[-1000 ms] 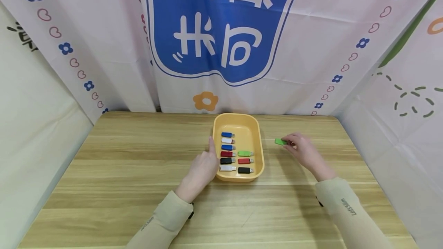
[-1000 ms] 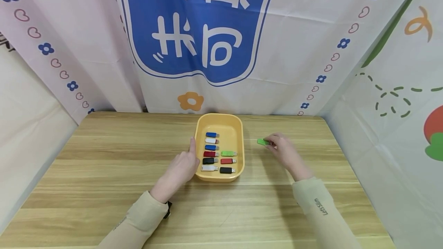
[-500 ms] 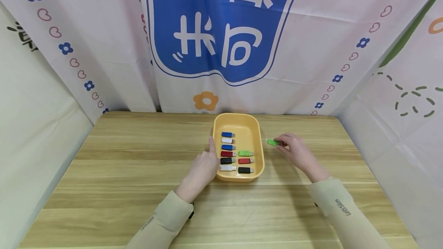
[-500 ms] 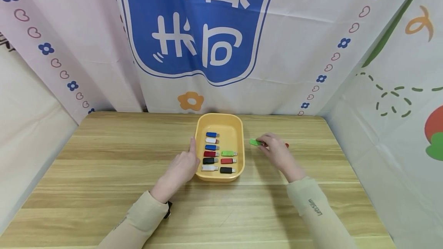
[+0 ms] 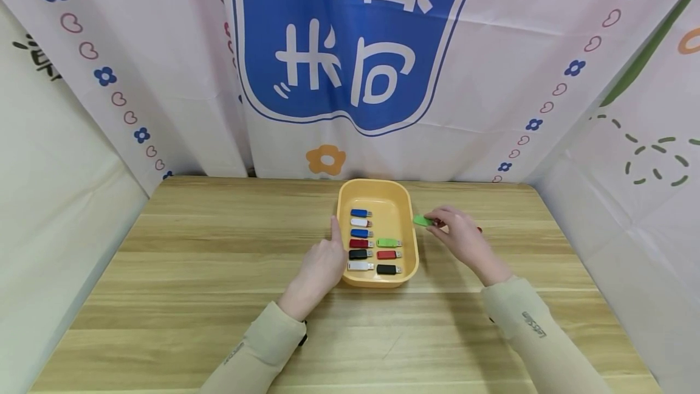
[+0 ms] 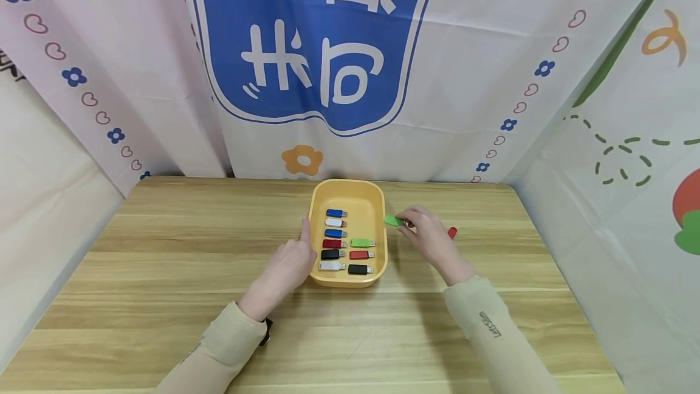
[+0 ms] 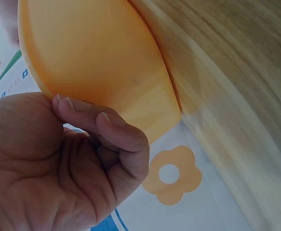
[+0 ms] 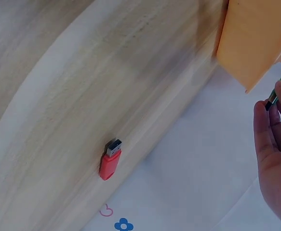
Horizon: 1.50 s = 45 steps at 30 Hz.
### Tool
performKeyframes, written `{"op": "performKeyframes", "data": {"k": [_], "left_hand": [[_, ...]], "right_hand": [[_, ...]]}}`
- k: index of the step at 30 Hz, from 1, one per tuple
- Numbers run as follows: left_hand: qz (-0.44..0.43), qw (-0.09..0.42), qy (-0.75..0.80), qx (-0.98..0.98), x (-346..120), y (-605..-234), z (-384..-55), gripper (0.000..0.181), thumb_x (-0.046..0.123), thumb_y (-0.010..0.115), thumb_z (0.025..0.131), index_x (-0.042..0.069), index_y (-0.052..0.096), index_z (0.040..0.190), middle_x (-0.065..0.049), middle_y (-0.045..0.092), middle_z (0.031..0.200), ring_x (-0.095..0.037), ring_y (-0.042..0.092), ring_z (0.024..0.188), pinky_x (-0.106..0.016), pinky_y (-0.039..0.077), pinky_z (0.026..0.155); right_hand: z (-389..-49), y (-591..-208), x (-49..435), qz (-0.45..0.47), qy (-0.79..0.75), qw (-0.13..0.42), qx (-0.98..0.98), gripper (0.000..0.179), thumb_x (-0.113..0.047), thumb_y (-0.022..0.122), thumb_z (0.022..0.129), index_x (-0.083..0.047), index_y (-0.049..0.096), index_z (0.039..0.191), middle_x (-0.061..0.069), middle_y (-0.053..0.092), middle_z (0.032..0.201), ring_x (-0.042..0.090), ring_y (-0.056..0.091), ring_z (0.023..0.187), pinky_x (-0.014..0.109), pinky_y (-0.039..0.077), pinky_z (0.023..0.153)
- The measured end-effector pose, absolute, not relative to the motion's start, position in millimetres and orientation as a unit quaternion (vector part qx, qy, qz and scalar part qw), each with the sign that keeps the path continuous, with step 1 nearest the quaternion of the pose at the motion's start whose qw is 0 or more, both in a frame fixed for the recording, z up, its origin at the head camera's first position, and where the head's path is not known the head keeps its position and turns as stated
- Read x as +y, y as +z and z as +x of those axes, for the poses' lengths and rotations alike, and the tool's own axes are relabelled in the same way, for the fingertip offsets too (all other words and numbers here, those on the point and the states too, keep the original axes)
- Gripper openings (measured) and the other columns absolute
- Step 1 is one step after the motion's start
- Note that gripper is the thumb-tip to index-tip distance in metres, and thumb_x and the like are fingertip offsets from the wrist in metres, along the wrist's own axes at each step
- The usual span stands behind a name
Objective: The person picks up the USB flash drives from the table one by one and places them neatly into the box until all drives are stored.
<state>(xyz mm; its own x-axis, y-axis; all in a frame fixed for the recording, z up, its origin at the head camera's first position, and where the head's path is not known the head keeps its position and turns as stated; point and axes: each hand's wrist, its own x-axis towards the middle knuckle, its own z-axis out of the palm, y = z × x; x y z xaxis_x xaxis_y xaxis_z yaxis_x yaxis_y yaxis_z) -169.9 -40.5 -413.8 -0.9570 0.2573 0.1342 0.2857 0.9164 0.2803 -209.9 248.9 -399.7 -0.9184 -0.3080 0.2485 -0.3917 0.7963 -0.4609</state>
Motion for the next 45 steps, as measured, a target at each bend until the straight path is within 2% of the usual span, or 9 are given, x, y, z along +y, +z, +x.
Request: {"op": "performKeyframes", "data": {"k": [6, 19, 45], "left_hand": [[-0.141, 0.06, -0.148, -0.977, -41, -415, -170, 0.072, 0.013, 0.066, 0.092, -0.021, 0.03, 0.145, -0.007, 0.053, 0.051, -0.014, 0.047, 0.04, -0.027, 0.038, 0.037], [-0.132, 0.032, -0.154, -0.979, -40, -414, -171, 0.074, 0.013, 0.063, 0.094, -0.02, 0.025, 0.148, -0.005, 0.05, 0.05, -0.014, 0.046, 0.04, -0.026, 0.036, 0.036], [-0.131, 0.028, -0.153, -0.979, -41, -415, -172, 0.076, 0.014, 0.064, 0.093, -0.019, 0.025, 0.149, -0.006, 0.052, 0.052, -0.014, 0.047, 0.04, -0.027, 0.038, 0.037]], "right_hand": [[-211, -399, 243, 0.188, 0.257, 0.089, -0.944, 0.023, -0.006, 0.073, 0.088, 0.001, 0.072, 0.11, 0.015, 0.071, 0.11, 0.027, 0.07, 0.095, 0.042, 0.058, 0.085], [-214, -399, 229, 0.201, 0.279, 0.093, -0.934, 0.023, -0.005, 0.074, 0.087, 0.001, 0.073, 0.109, 0.015, 0.071, 0.108, 0.025, 0.07, 0.094, 0.039, 0.059, 0.083], [-221, -404, 203, 0.209, 0.296, 0.093, -0.928, 0.019, -0.004, 0.075, 0.086, -0.001, 0.074, 0.104, 0.013, 0.072, 0.105, 0.023, 0.069, 0.09, 0.04, 0.059, 0.081]]}}
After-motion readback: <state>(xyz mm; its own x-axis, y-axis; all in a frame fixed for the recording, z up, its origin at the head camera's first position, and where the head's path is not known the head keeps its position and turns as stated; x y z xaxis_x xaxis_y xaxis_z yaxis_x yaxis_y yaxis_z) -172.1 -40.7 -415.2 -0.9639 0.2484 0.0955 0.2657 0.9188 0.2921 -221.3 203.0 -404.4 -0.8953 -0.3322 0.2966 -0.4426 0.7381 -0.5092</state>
